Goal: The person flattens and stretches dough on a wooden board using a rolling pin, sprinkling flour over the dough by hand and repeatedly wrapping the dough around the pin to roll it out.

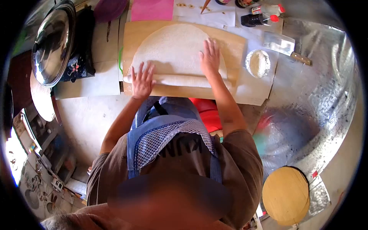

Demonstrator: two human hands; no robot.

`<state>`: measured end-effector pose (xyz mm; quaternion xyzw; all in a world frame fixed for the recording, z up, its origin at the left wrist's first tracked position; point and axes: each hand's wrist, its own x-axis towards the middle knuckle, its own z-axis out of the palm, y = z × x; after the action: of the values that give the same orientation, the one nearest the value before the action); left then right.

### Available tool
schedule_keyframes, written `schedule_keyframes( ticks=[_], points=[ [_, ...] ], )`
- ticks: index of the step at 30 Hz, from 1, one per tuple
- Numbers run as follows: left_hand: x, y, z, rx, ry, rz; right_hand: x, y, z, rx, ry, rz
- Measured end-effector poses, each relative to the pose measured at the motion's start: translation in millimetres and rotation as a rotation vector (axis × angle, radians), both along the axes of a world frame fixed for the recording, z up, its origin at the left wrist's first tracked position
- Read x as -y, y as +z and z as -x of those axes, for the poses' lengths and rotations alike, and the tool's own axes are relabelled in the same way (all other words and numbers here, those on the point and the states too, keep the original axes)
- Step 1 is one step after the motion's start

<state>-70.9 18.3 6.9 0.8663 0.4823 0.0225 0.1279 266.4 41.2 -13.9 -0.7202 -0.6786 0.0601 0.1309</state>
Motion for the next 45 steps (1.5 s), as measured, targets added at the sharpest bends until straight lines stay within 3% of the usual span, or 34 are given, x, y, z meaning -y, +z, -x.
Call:
schedule_keyframes(
  ticks=[4, 8, 11, 14, 16, 18, 19, 22, 24, 25, 28, 30, 32, 35, 39, 41, 43, 45],
  points=[
    [-53.6, 6.8, -28.0, 0.011, 0.131, -0.065, 65.9, 51.5, 15.8, -0.202, 0.043, -0.056],
    [-43.1, 10.3, -41.3, 0.039, -0.156, -0.005, 86.7, 43.3, 33.3, -0.011, 0.119, 0.109],
    [-90.3, -14.4, -51.5, -0.002, -0.077, -0.134, 21.6, 19.2, 11.3, 0.173, 0.079, -0.048],
    [-136.7, -18.3, -62.4, 0.08, 0.045, -0.189, -25.9, 17.8, -0.8, 0.093, -0.095, -0.045],
    [-132.2, -25.1, -59.6, 0.002, 0.218, -0.232, -21.2, 12.3, 1.0, 0.143, -0.173, -0.059],
    [-87.7, -29.6, -39.0, 0.007, 0.133, -0.175, 29.2, 21.7, 4.8, 0.123, -0.064, 0.043],
    [-63.0, -7.2, -32.8, -0.161, 0.073, -0.083, 57.4, 29.2, 8.0, 0.095, -0.033, 0.075],
    [21.1, -8.7, 9.2, 0.012, -0.027, 0.066, 135.2, 48.2, 16.4, -0.127, -0.005, 0.207],
    [56.2, -13.3, 23.7, 0.167, -0.071, 0.029, 150.3, 60.8, 13.7, -0.079, -0.035, 0.204],
    [61.6, -6.1, 21.8, 0.123, -0.095, 0.112, 155.0, 62.7, 12.6, -0.025, -0.067, 0.194],
    [22.4, 4.0, -2.6, 0.023, -0.09, 0.161, 131.1, 19.2, -9.0, 0.115, 0.042, 0.11],
    [-32.1, -8.5, -20.5, -0.075, -0.05, -0.007, 74.8, 13.8, -27.1, 0.2, 0.03, 0.049],
    [-88.4, -4.8, -35.4, 0.127, 0.117, -0.029, 16.2, 14.5, -43.5, 0.064, -0.105, -0.041],
    [-108.6, -15.4, -37.9, 0.095, 0.262, -0.131, -0.5, -2.2, -55.6, 0.1, -0.247, -0.031],
    [-23.5, -3.2, -4.1, -0.057, 0.178, -0.014, 100.2, 24.5, -31.3, 0.244, -0.1, 0.079],
    [11.2, -3.6, 20.1, -0.083, 0.133, 0.058, 148.8, 14.6, -30.7, 0.124, -0.1, 0.072],
    [8.5, -8.8, 26.1, -0.141, 0.107, 0.081, 136.5, 15.4, -39.1, 0.112, -0.096, 0.069],
    [-34.0, -11.9, 21.1, -0.075, 0.079, -0.101, 105.5, 23.4, -44.9, 0.183, -0.101, 0.089]
  ],
)
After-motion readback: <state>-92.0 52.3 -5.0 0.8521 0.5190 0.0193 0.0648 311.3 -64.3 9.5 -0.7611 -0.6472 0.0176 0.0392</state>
